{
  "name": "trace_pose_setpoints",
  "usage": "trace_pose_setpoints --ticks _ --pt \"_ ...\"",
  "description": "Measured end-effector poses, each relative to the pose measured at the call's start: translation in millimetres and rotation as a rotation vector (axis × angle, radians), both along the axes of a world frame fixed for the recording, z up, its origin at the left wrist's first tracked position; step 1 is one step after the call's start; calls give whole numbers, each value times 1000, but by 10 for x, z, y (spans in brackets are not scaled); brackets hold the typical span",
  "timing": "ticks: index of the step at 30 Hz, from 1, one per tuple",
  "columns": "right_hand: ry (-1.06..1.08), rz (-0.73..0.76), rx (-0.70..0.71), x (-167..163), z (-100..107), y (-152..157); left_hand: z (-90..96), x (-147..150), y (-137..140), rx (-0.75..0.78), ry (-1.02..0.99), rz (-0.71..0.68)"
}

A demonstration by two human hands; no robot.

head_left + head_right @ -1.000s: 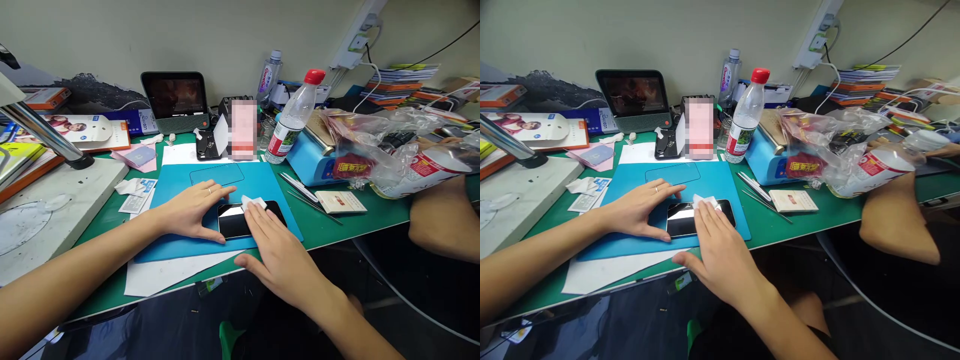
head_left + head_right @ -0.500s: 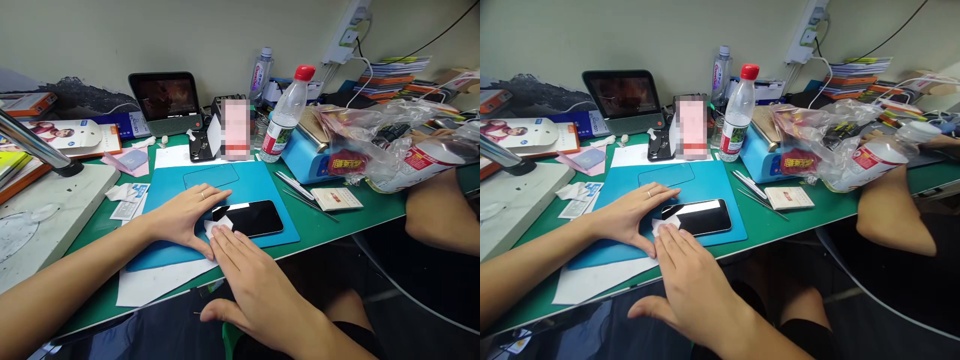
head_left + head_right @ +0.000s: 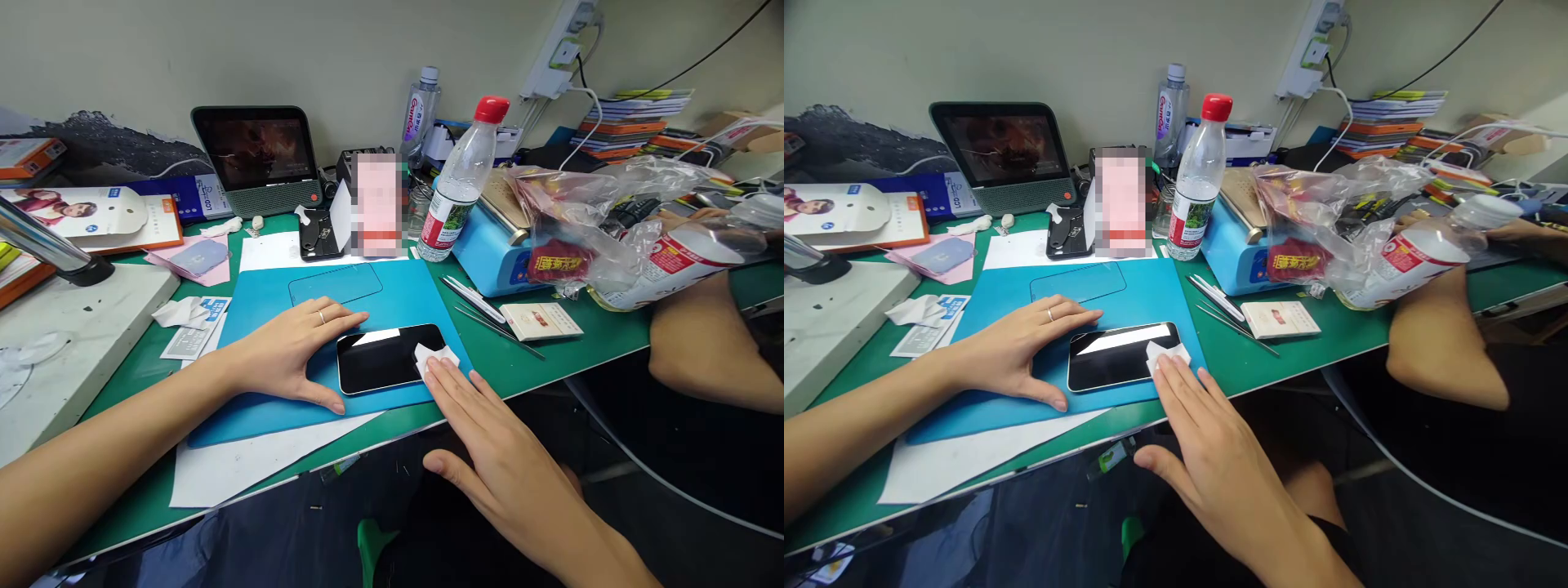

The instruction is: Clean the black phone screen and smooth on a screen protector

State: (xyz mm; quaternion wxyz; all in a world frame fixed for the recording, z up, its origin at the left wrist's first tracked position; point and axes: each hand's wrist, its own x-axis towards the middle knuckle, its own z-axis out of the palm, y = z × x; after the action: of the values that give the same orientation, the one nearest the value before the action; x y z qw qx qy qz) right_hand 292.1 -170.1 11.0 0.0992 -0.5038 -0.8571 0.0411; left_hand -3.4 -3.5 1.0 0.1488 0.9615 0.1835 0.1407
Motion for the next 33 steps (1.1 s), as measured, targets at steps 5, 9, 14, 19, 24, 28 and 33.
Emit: trace_pose_setpoints --ticks 5,9,14,19,24,28,33 --pt "20 -40 -12 -32 -26 200 -13 -2 -7 8 -20 2" --pt "14 -76 -41 -89 2 486 -13 -5 -10 28 -30 -9" --pt "18 -107 -39 -131 -39 579 -5 -2 -8 42 -39 -17" --pt "53 -114 15 -376 -94 526 -3 6 -5 35 -37 8" --pt "154 41 -52 -884 -62 593 -3 10 -8 37 -71 -5" --pt "199 52 -16 -1047 -87 593 -13 10 -1 23 -71 -20" --pt "187 107 7 -992 -124 397 -3 11 -1 30 -55 -32"
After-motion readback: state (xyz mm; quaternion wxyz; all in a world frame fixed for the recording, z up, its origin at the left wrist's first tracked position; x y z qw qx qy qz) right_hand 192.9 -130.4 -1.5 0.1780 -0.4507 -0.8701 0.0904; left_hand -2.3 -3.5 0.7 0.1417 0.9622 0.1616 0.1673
